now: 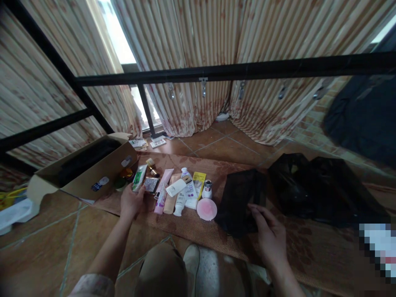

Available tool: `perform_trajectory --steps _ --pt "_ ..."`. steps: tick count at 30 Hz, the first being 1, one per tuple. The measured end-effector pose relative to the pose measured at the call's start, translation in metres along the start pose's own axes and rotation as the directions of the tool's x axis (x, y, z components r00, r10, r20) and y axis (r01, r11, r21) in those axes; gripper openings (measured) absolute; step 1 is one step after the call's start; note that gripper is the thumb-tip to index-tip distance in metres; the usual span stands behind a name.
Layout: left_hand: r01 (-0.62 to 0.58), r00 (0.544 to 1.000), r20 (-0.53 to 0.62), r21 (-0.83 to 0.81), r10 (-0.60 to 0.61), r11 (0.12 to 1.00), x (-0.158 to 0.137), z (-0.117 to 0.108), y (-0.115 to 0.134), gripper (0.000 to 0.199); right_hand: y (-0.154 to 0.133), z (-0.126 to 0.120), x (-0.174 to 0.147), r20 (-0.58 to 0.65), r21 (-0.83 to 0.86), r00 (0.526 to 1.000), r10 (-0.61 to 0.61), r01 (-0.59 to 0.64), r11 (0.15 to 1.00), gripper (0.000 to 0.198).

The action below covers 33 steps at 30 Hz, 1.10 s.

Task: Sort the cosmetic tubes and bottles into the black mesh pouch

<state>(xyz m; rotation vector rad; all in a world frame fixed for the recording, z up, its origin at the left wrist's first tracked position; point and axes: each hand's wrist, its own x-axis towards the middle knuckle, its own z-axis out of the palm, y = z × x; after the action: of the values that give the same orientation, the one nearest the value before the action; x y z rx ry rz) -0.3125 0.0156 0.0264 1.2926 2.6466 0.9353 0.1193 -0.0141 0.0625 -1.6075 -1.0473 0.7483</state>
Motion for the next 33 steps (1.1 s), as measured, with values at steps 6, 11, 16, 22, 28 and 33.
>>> perform_trajectory --steps 6,11,16,22,28,33 --pt "-0.038 0.994 0.104 -0.011 0.039 0.999 0.023 0.004 -0.002 0.045 -0.001 0.001 0.0 0.008 0.045 0.999 0.035 -0.036 0.998 0.034" --pt "-0.098 0.988 0.119 -0.032 0.101 0.995 0.03 -0.002 -0.001 0.043 0.0 0.002 0.001 0.001 0.042 1.0 0.021 -0.021 0.999 0.033" --pt "-0.207 0.978 0.009 0.005 0.207 0.978 0.001 -0.008 0.028 0.043 -0.001 0.003 0.001 -0.009 0.037 1.0 0.014 -0.013 0.999 0.033" --pt "-0.477 0.848 0.346 0.166 0.402 0.863 -0.022 0.001 0.077 0.032 0.005 0.002 0.002 -0.005 0.066 1.0 0.013 -0.012 0.998 0.031" --pt "-0.423 0.846 0.466 0.29 0.259 0.858 0.003 0.015 0.11 0.027 0.003 0.002 0.001 -0.007 0.042 1.0 -0.005 0.005 0.999 0.032" --pt "-0.359 0.831 0.539 0.333 0.137 0.872 0.016 0.03 0.132 0.032 0.003 0.003 0.002 0.003 0.021 1.0 0.014 -0.014 1.0 0.033"
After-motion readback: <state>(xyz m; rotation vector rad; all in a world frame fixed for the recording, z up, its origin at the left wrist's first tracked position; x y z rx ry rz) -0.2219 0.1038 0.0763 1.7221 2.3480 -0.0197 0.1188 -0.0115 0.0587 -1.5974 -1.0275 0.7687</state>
